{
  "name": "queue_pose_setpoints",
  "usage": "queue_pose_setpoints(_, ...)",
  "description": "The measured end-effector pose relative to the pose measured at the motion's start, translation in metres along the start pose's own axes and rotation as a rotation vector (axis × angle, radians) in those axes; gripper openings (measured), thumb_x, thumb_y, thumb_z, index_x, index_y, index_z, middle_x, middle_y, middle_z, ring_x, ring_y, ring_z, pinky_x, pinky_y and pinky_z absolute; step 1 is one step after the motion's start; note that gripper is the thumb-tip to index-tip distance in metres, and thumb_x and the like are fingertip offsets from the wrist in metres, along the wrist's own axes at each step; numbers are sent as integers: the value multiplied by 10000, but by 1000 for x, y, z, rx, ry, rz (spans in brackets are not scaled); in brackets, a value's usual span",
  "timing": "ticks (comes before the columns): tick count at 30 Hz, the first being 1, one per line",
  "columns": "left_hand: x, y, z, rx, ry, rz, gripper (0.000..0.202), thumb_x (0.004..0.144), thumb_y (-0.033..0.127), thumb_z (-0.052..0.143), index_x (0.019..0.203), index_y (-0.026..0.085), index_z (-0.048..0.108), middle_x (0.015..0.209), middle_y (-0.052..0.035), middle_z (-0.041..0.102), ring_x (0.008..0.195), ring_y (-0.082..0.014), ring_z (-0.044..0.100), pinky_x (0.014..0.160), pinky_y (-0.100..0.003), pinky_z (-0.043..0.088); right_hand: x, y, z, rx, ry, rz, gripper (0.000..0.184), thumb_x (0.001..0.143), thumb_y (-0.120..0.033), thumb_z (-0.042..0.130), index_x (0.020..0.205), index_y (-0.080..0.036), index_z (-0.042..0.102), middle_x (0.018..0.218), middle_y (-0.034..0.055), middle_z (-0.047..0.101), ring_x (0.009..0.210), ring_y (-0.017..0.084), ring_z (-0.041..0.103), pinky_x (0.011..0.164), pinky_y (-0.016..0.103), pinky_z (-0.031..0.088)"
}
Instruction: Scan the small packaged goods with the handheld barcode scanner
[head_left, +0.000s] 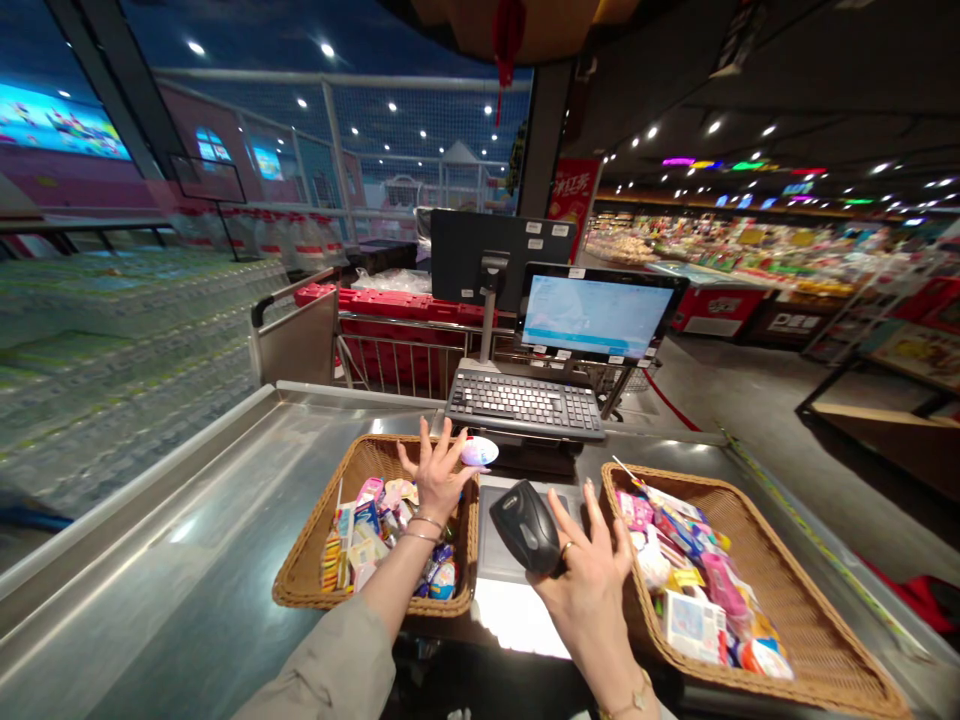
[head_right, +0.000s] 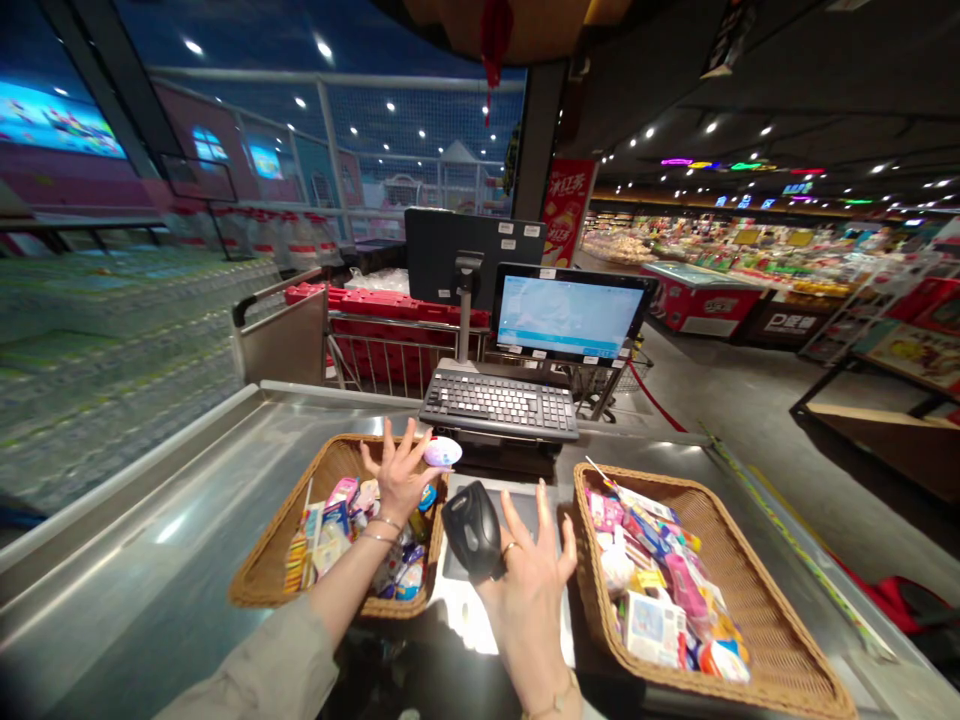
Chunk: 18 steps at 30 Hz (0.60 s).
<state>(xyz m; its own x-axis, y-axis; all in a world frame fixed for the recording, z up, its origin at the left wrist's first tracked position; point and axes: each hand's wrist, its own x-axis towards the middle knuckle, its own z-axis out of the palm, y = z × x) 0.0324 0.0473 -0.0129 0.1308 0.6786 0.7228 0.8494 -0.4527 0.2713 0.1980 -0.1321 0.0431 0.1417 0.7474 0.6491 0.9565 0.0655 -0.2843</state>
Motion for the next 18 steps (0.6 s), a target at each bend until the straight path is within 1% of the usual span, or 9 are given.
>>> queue_pose_setpoints(4,0,-3,1,6,-9,1,452,859,445,597,1304,367,575,1437,-28,484,1461,-350,185,1135,-643,-114,0,0,1,9,-9,5,180,705,-150,559,785,-258,679,1281,-22,622,1405,324,304,1113,596,145)
queue_pose_setpoints(11,0,-5,4,14,5,21,464,861,425,597,1321,387,555,1449,-8,466,1464,-344,179,1139,-631,-127,2,-3,1,45,-7,19,213,738,-193,560,885,-269,694,1276,-8,628,1412,310,301,1121,579,134)
queue_pose_setpoints(15,1,-5,5,11,10,20,472,854,428,605,1322,388,554,1444,-7,471,1457,-348,204,1146,-623,-114,4,-3,1,49,-6,12,155,741,-195,562,814,-260,682,1273,-13,629,1406,306,313,1123,570,136)
queue_pose_setpoints(18,2,-4,6,-3,10,9,479,838,460,622,1307,376,572,1442,-19,477,1454,-354,209,1146,-627,-96,4,-2,2,51,0,-10,127,728,-177,561,748,-249,663,1270,-16,632,1408,303,307,1122,563,142)
